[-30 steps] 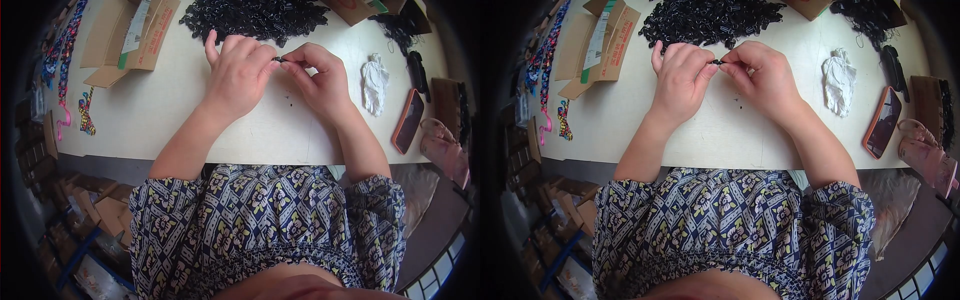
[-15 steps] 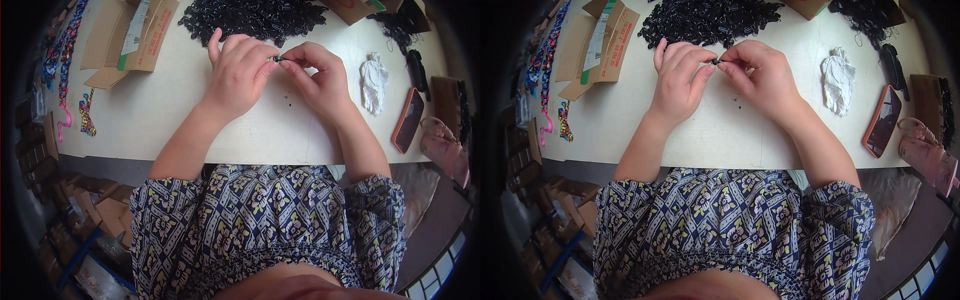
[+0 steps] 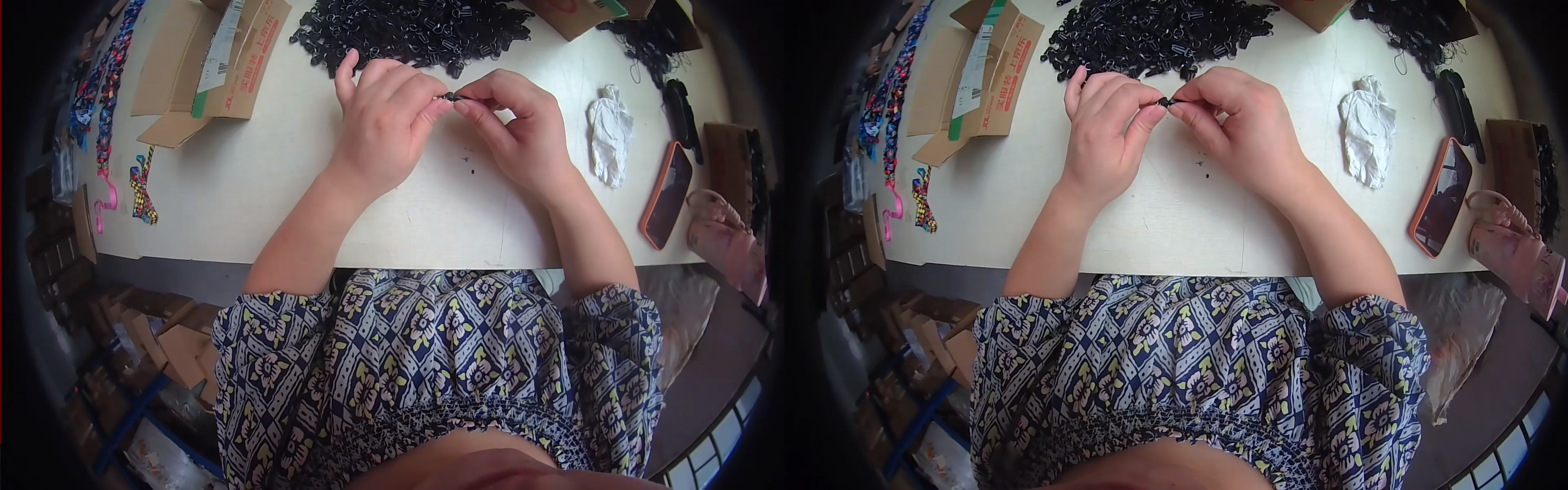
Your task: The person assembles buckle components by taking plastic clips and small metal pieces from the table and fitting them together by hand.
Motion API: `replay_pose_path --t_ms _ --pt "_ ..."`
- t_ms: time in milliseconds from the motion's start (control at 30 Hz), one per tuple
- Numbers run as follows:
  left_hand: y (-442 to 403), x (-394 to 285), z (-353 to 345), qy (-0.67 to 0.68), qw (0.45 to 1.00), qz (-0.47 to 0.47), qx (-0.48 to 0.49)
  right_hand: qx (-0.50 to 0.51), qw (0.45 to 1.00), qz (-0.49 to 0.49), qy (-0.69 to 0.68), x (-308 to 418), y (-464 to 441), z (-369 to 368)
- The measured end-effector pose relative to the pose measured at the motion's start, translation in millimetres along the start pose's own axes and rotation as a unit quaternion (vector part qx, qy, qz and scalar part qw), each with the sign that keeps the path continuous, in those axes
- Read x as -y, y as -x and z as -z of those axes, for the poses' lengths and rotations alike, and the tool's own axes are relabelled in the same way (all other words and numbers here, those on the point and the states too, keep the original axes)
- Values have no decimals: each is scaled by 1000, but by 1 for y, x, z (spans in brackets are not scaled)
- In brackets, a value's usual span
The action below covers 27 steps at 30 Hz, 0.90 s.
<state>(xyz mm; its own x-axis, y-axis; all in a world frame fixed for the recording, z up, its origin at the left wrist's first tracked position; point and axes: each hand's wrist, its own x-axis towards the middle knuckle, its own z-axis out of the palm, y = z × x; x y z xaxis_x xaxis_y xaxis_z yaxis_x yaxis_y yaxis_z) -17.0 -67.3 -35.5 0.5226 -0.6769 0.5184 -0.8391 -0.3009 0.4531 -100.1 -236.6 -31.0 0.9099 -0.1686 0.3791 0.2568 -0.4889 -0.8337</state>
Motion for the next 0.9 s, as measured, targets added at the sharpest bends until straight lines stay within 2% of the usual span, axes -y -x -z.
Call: replay_pose_path --t_ms 900 --pt "-1 -3 -1 38 998 28 40 18 998 43 32 4 -1 3"
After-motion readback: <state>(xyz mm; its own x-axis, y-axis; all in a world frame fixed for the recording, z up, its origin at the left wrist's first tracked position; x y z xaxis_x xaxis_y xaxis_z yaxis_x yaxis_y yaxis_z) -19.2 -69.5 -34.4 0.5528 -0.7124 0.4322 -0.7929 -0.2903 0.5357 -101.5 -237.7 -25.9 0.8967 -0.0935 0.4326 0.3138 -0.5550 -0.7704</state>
